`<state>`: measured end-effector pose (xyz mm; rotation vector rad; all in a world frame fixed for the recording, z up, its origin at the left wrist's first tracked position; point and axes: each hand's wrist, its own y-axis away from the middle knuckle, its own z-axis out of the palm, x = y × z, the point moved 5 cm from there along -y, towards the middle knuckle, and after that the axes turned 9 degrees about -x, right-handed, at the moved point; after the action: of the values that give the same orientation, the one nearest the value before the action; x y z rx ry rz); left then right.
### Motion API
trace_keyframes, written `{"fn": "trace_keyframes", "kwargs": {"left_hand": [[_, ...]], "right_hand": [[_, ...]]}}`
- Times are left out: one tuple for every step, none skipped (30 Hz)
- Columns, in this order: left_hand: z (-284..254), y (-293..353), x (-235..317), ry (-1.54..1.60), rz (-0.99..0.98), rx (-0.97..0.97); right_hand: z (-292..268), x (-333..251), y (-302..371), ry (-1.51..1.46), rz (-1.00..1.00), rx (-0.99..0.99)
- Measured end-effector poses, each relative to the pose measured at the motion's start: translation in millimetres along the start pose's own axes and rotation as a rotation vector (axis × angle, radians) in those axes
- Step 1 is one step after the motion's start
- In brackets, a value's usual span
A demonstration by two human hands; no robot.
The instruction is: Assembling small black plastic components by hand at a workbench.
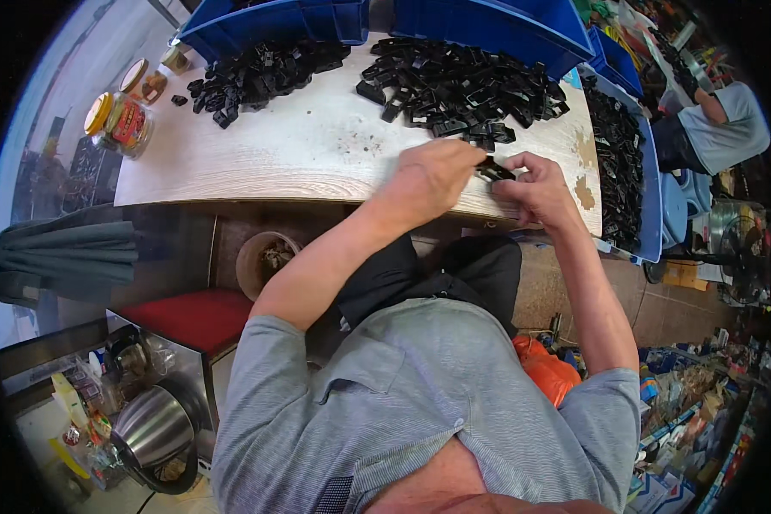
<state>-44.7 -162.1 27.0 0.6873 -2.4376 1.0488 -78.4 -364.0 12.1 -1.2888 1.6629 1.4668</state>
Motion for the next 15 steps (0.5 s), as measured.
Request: {"fn": "trace_keyframes", "kwargs": {"left_hand": [[6.0, -4.2, 4.7, 0.024, 0.035, -0.029], [10.7, -7.2, 8.1, 0.047, 0.069, -0.058], [15.9, -8.7, 7.5, 0.058, 0.084, -0.103], [17.4, -10.8, 7.4, 0.059, 0.080, -0.104], [19.8, -12.8, 7.8, 0.047, 0.091, -0.125], [22.1, -14.6, 8.2, 0.036, 0.100, -0.146], [24.2, -16.4, 6.9, 0.036, 0.097, -0.148], [25.3, -18.0, 6.9, 0.017, 0.120, -0.133], [25.8, -18.2, 7.0, -0.001, 0.143, -0.118], [26.9, -18.4, 6.2, 0.000, 0.140, -0.121], [26.5, -18.2, 6.1, 0.010, 0.154, -0.091], [26.0, -17.8, 6.1, 0.019, 0.167, -0.061], [25.6, -18.2, 7.5, 0.025, 0.166, -0.066], [25.4, -18.4, 7.6, 0.029, 0.154, -0.093], [25.5, -18.8, 7.9, 0.033, 0.143, -0.120]], "right_hand": [[2.1, 0.4, -1.8, 0.032, 0.013, -0.010], [2.4, 1.0, -2.1, 0.031, 0.013, -0.012], [2.4, 0.6, -2.4, 0.024, -0.006, -0.009], [2.8, 0.6, -2.3, 0.017, -0.024, -0.007], [3.7, 0.5, -1.5, 0.016, -0.021, -0.009], [3.6, -1.5, 0.2, 0.038, -0.027, 0.013], [3.2, -3.4, 1.2, 0.059, -0.033, 0.034], [3.7, -3.8, 1.1, 0.057, -0.031, 0.031], [3.9, -3.9, 0.9, 0.041, -0.031, 0.033], [3.3, -3.8, 0.9, 0.024, -0.031, 0.038], [3.2, -4.0, 0.7, 0.022, -0.028, 0.037], [3.6, -4.3, 0.3, 0.009, -0.027, 0.036], [3.3, -3.1, 1.0, -0.006, -0.022, 0.037], [2.8, -1.7, 1.2, -0.009, -0.016, 0.040], [2.1, -0.9, 1.0, -0.012, -0.020, 0.044]]}}
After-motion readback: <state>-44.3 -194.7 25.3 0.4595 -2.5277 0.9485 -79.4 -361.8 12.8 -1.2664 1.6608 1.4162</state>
